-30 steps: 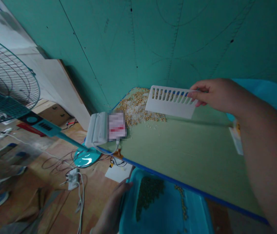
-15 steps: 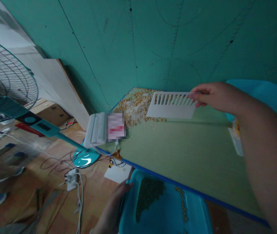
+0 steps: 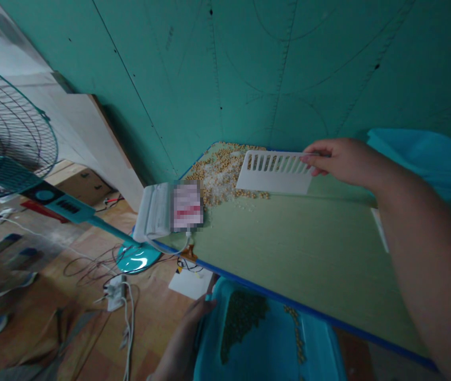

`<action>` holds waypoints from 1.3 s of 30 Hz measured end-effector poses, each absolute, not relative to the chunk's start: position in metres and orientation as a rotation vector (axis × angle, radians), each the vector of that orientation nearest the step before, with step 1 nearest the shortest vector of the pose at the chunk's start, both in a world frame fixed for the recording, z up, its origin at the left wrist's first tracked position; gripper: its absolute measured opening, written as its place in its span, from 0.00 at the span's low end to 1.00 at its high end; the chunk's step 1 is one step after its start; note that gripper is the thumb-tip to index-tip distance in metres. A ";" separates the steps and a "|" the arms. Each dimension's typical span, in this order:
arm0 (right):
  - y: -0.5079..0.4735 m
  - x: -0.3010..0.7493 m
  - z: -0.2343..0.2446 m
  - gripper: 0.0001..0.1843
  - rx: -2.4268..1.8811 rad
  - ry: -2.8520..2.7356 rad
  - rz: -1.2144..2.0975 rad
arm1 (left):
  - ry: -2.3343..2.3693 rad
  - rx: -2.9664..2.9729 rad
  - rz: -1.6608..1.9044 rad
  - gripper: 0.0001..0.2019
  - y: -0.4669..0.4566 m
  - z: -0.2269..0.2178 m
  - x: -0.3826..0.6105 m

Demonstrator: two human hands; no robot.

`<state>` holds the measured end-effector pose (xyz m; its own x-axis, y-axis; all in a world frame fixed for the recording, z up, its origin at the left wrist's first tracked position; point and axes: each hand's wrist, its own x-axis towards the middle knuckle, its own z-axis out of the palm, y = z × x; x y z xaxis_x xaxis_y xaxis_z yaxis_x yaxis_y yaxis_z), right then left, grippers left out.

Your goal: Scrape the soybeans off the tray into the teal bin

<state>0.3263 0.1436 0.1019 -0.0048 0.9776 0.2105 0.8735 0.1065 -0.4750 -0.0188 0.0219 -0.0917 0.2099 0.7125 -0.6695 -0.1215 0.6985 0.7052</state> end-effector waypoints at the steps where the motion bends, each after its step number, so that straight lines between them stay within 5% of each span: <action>1: 0.144 0.327 0.101 0.13 -1.798 -1.911 0.293 | 1.232 0.615 0.616 0.12 0.023 -0.091 -0.019; 39: 0.147 0.337 0.098 0.11 -1.785 -1.832 0.516 | 1.266 0.526 0.643 0.11 0.020 -0.106 -0.021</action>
